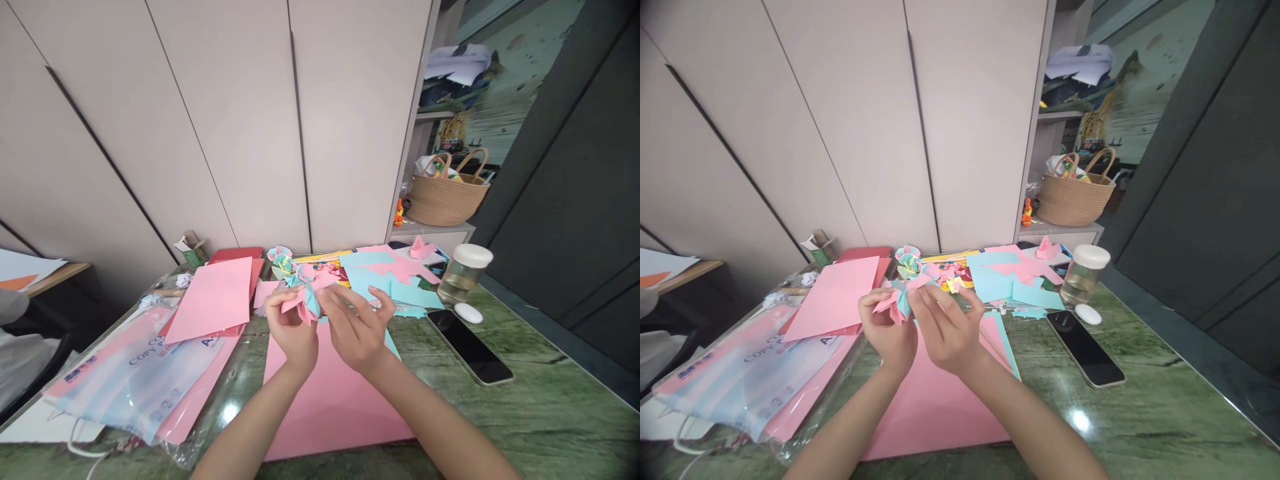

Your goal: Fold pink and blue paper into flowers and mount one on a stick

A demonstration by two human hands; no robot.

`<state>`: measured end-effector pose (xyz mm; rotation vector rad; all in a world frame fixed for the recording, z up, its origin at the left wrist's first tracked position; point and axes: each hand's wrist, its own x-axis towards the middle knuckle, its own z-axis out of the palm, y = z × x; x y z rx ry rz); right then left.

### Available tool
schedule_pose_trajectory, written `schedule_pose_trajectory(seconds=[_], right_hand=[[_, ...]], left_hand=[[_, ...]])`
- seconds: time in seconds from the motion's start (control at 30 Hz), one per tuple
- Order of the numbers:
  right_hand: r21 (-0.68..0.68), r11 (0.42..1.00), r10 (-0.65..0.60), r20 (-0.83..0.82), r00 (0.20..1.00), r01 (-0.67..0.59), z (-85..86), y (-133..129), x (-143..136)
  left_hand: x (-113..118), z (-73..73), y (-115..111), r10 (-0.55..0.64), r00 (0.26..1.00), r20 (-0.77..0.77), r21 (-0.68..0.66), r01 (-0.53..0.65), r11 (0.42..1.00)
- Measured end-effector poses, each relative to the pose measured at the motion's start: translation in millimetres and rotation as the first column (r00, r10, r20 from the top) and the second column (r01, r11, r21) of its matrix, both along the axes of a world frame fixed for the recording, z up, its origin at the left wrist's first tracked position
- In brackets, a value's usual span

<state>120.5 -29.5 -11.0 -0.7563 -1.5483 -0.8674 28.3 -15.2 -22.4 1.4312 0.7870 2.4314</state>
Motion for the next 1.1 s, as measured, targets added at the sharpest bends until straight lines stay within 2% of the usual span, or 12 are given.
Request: schedule_pose_trajectory(seconds=[0.07,0.13,0.17,0.2,0.27,0.37,0.47,0.53,0.67,0.77,0.9,1.1], right_hand=[[-0.029,1.0,0.003,-0.003,1.0,-0.003,1.2,0,1],[-0.099,0.991,0.09,0.006,0.996,-0.089,4.3,-1,4],[-0.153,0.974,0.168,0.003,0.986,-0.166,6.5,-2,7],[-0.209,0.944,0.258,-0.018,0.966,-0.256,8.8,-2,11],[-0.278,0.878,0.366,-0.134,0.921,-0.389,14.0,-3,19],[-0.325,0.839,0.327,-0.342,0.881,-0.437,22.8,-2,34],[-0.485,0.735,0.314,-0.377,0.871,-0.474,30.8,-1,44],[-0.591,0.656,0.339,-0.326,0.883,-0.47,34.4,1,47],[-0.748,0.487,0.334,-0.317,0.888,-0.45,36.5,3,47],[-0.784,0.418,0.363,-0.319,0.875,-0.459,35.3,6,49],[-0.802,0.436,0.413,-0.224,0.883,-0.407,31.2,10,53],[-0.664,0.673,0.426,-0.01,0.905,-0.325,26.7,9,50]], left_hand=[[-2,-0.1,4,-0.03,0.999,0.034,-0.063,0.032,0.998],[-8,3.3,11,-0.136,0.983,0.123,-0.175,0.156,0.972],[-12,6.1,14,-0.229,0.952,0.204,-0.222,0.273,0.936],[-16,9.6,18,-0.366,0.882,0.296,-0.252,0.442,0.861],[-26,16.7,24,-0.496,0.807,0.32,-0.292,0.582,0.759],[-36,23.6,27,-0.654,0.685,0.322,-0.383,0.725,0.572],[-36,24.2,23,-0.76,0.553,0.343,-0.464,0.803,0.375],[-34,23.2,20,-0.795,0.488,0.361,-0.489,0.825,0.284],[-30,21.5,19,-0.831,0.404,0.382,-0.508,0.843,0.177],[-33,18.1,23,-0.845,0.357,0.398,-0.528,0.842,0.107],[-39,9.3,31,-0.846,0.318,0.428,-0.551,0.834,0.035],[-39,2.5,34,-0.827,0.289,0.483,-0.539,0.842,-0.021]])
